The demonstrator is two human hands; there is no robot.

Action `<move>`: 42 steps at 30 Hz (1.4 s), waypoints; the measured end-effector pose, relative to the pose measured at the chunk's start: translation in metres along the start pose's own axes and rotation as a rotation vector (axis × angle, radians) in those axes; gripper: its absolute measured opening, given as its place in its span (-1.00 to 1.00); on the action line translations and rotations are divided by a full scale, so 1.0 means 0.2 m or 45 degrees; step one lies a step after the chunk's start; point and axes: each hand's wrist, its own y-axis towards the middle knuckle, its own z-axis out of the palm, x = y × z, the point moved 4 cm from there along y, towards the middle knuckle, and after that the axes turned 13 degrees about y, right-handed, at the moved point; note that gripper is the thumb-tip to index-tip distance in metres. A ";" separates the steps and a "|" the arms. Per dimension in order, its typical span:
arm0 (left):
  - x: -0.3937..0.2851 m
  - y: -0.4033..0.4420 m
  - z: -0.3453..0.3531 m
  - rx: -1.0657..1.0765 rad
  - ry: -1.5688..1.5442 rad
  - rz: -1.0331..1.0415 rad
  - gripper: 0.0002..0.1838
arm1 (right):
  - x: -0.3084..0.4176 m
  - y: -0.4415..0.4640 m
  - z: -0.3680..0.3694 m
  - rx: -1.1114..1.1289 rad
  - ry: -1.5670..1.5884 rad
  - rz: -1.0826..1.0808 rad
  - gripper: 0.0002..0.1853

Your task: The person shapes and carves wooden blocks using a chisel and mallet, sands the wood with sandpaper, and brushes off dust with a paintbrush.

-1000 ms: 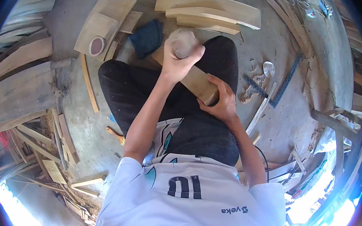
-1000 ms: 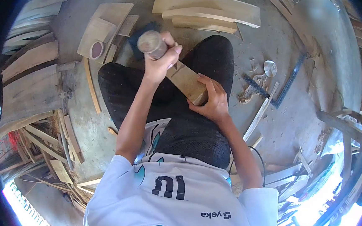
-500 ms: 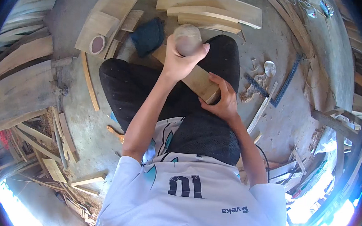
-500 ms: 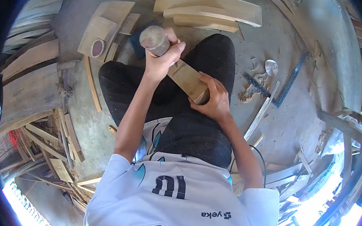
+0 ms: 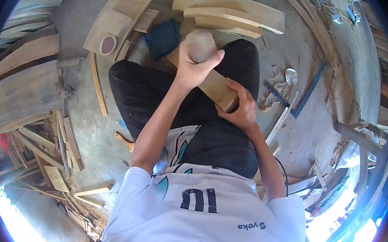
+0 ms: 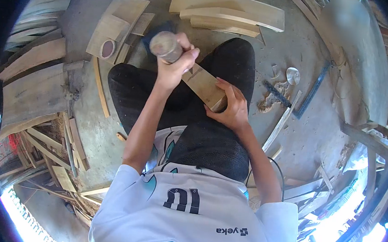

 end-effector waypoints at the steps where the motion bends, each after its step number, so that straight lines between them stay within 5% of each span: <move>1: -0.01 -0.01 -0.02 -0.001 -0.036 -0.002 -0.72 | 0.00 0.00 0.00 0.004 -0.002 0.006 -0.29; 10: 0.00 0.00 -0.01 -0.032 0.011 -0.035 -0.69 | 0.00 0.00 0.01 0.017 -0.038 0.010 -0.29; 12: 0.04 -0.02 -0.01 -0.061 -0.184 -0.253 -0.69 | -0.01 -0.01 0.01 0.020 -0.042 -0.009 -0.29; 18: 0.00 0.01 -0.04 -0.065 0.020 0.026 -0.69 | 0.01 0.01 0.01 0.016 -0.006 -0.007 -0.31; 22: 0.06 -0.05 -0.02 -0.109 -0.071 -0.167 -0.68 | 0.01 0.01 0.00 0.015 -0.017 -0.017 -0.31; 27: 0.02 -0.04 -0.06 -0.138 -0.170 -0.036 -0.71 | 0.00 0.00 0.01 0.020 -0.019 0.003 -0.30; 32: 0.07 -0.03 -0.02 0.116 0.001 -0.112 -0.75 | 0.02 0.01 0.01 0.037 -0.021 0.007 -0.24; 34: 0.00 -0.07 0.05 0.197 0.251 0.077 -0.73 | 0.03 0.01 0.01 -0.053 0.053 0.153 -0.19; 36: -0.11 -0.08 0.16 0.494 0.103 0.123 -0.65 | -0.10 -0.12 0.04 -0.122 -0.182 0.203 -0.17; 38: -0.10 -0.14 0.25 0.552 0.319 0.366 -0.69 | -0.24 -0.15 0.09 0.114 -0.216 -0.167 -0.26; 42: -0.08 -0.15 0.32 0.583 0.362 0.250 -0.66 | -0.21 -0.13 0.09 0.149 -0.014 0.234 -0.27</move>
